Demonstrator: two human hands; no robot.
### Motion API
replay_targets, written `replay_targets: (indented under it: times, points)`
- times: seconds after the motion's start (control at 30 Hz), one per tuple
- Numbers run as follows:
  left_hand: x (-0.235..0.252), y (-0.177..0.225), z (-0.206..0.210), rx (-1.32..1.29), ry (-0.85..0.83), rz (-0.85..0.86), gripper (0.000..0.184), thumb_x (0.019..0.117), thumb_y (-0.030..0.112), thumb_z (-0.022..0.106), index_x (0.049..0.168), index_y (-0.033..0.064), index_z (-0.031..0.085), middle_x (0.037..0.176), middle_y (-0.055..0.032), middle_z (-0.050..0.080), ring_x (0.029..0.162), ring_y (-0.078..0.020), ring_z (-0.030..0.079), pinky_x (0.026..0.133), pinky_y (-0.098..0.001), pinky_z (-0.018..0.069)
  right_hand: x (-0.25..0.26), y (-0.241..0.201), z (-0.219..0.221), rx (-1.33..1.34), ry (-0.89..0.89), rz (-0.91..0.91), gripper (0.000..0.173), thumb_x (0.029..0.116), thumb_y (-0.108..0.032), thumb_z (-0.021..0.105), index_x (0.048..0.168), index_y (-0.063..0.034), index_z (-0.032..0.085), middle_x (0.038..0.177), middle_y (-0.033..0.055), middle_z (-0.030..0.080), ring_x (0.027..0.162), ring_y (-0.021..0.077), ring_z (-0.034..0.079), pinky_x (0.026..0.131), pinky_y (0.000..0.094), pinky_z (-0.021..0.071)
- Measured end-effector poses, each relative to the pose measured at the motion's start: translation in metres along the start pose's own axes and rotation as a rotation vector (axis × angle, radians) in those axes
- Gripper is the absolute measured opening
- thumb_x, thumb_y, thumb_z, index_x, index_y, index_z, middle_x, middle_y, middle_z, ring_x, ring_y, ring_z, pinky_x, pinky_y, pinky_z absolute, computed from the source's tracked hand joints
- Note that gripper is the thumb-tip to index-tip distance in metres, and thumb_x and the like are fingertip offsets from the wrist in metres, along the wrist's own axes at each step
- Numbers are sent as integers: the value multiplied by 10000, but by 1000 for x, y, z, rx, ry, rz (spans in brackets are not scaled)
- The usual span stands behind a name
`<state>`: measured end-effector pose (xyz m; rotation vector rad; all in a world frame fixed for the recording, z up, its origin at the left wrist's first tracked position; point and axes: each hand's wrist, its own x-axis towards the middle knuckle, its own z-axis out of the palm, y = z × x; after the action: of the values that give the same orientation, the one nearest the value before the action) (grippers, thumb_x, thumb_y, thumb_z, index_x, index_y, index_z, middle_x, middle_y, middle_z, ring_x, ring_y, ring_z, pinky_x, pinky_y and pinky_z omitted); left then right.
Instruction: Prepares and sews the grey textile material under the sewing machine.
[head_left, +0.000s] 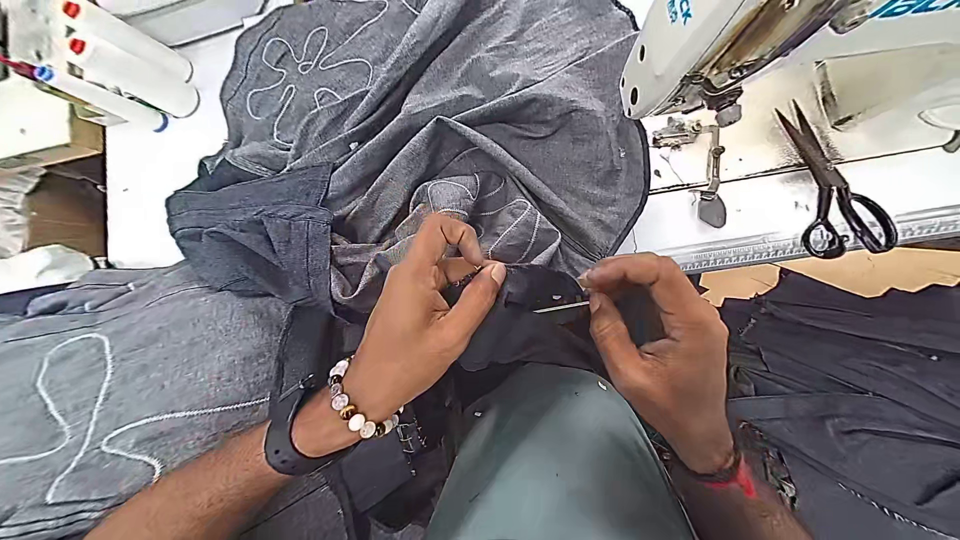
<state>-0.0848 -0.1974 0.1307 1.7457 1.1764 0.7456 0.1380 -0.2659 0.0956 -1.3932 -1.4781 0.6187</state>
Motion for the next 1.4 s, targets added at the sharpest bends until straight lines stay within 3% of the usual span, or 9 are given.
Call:
replay_targets:
  times: [0.23,0.47,0.57,0.7,0.9,1.0,1.1,1.27,1.4]
  points:
    - [-6,4,3,5,-31,40,167,996,166,629,1098,186,499,776,96,665,647,-9,625,548,-150,498,8,-12,19,-12,-5,-61,249,911,-168,782,1116,-71,680,997,-19,728,900,66,691,797,268,610]
    - [-9,3,3,106,-73,94,168,996,185,633,1115,176,514,809,122,652,670,25,607,568,-140,507,11,-6,20,-185,-119,-160,218,977,-71,580,1020,-110,790,1011,28,721,966,121,668,799,286,559]
    - [-11,-6,6,333,-50,134,128,1004,245,610,1065,168,528,842,97,669,789,-14,682,669,-237,587,15,-5,17,-169,-263,-194,241,952,-56,553,966,-118,786,943,-7,716,905,103,660,757,274,549]
    - [-15,-10,10,491,-5,247,133,1042,260,540,967,152,560,875,39,725,824,-75,681,690,-308,523,25,10,8,29,-395,-124,199,969,-85,586,958,-123,781,936,-40,715,843,24,660,704,205,557]
    - [-10,-3,7,587,-38,228,137,1032,259,518,969,160,590,877,48,683,816,-91,626,718,-341,482,16,9,17,-124,-300,-204,222,965,-90,566,952,-128,784,944,-13,721,885,87,667,743,275,563]
    - [4,-21,0,686,88,188,200,1025,225,519,932,74,612,849,-72,657,808,-250,640,698,-474,504,8,4,10,181,-618,-262,226,957,-78,531,939,-102,755,942,3,721,907,100,674,788,290,568]
    - [12,-30,-8,545,73,127,127,1027,235,569,988,126,517,931,9,710,882,-134,683,759,-393,555,6,5,1,502,-779,-275,204,980,-63,539,952,-43,741,962,61,708,927,131,666,810,291,564]
    - [17,-36,-10,562,144,8,161,1037,236,569,1025,82,526,792,-49,644,641,-196,627,526,-427,509,-4,-6,-20,1104,-978,-322,417,1079,-320,430,869,-60,680,905,88,696,866,176,665,750,334,544]
    - [19,-39,-21,357,162,120,152,1037,199,592,1058,111,469,938,9,681,801,-54,655,687,-249,543,2,-1,-39,908,-600,-194,298,1066,-316,517,926,-116,687,901,14,701,812,104,657,701,277,546]
